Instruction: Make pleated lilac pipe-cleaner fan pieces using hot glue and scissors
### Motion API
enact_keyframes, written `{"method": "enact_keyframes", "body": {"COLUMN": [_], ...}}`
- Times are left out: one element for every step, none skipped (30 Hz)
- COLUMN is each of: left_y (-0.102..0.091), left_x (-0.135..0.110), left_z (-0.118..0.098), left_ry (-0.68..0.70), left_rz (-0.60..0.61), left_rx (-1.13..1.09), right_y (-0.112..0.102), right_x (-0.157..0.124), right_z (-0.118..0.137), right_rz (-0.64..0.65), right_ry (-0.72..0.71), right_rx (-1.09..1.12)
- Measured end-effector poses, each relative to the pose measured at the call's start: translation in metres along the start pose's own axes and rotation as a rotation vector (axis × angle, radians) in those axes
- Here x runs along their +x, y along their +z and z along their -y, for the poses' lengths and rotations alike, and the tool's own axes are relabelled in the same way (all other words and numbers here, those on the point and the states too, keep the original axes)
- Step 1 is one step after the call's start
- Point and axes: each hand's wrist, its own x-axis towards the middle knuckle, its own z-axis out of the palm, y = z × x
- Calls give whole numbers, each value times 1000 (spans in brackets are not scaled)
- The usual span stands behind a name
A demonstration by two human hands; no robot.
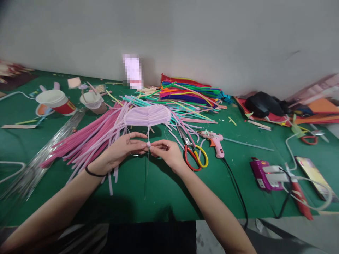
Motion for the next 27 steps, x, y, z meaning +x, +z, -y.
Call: {"method": "enact_keyframes", "body": {"left_y": [0,0,0,0,0,0,0,1,1,1,1,0,0,0,-1,-1,-1,-1,-1,0,1,2,3,3,4,4,5], "left_x": [0,0,0,0,-1,-1,-1,-2,-2,-2,-2,-2,-2,-1,-1,-1,-1,-2,-2,-3,-3,-3,-3,-3,-3,-2,-2], "left_z": [0,-1,-1,-1,-2,-3,-3,-4,-4,-4,-4,-4,-4,-4,-4,-4,-4,-4,-4,-4,-5,-5,-5,-4,-4,-3,-2], "left_ry": [2,4,5,5,4,2,-1,-4,-7,-6,-1,8,18,29,40,51,64,79,98,119,143,167,190,210,226,237,240], "left_rz": [-2,-6,-10,-15,-19,-22,-23,-21,-18,-16,-16,-19,-23,-26,-23,-15,-6,2,6,7,4,1,-1,1,8,20,41], "left_rx": [2,5,9,14,18,22,24,25,25,26,27,29,32,36,41,49,61,80,107,141,176,209,228,222,184,122,52], "right_y": [0,0,0,1,1,1,1,1,1,1,1,1,1,1,1,0,0,0,-1,-1,-1,-1,-1,0,0,0,0], "right_x": [0,0,0,0,0,0,0,0,0,0,0,0,-1,-1,-1,-1,-1,-1,-1,0,1,1,2,3,4,5,6], "right_z": [0,1,1,1,0,0,0,0,0,0,0,0,1,1,2,2,2,2,2,2,2,2,2,2,2,3,3], "right_rz": [-5,-8,-10,-11,-11,-12,-14,-14,-13,-9,-5,-2,-1,-2,-2,0,8,20,35,48,57,58,53,42,28,12,-5], "right_ry": [2,2,2,0,-1,0,1,5,9,11,10,6,1,-4,-8,-8,-4,3,14,29,46,64,80,88,89,81,68], "right_rx": [-2,-4,-6,-7,-10,-12,-15,-17,-15,-10,-5,0,1,-1,-6,-9,-7,0,11,24,36,47,56,68,85,107,134]}}
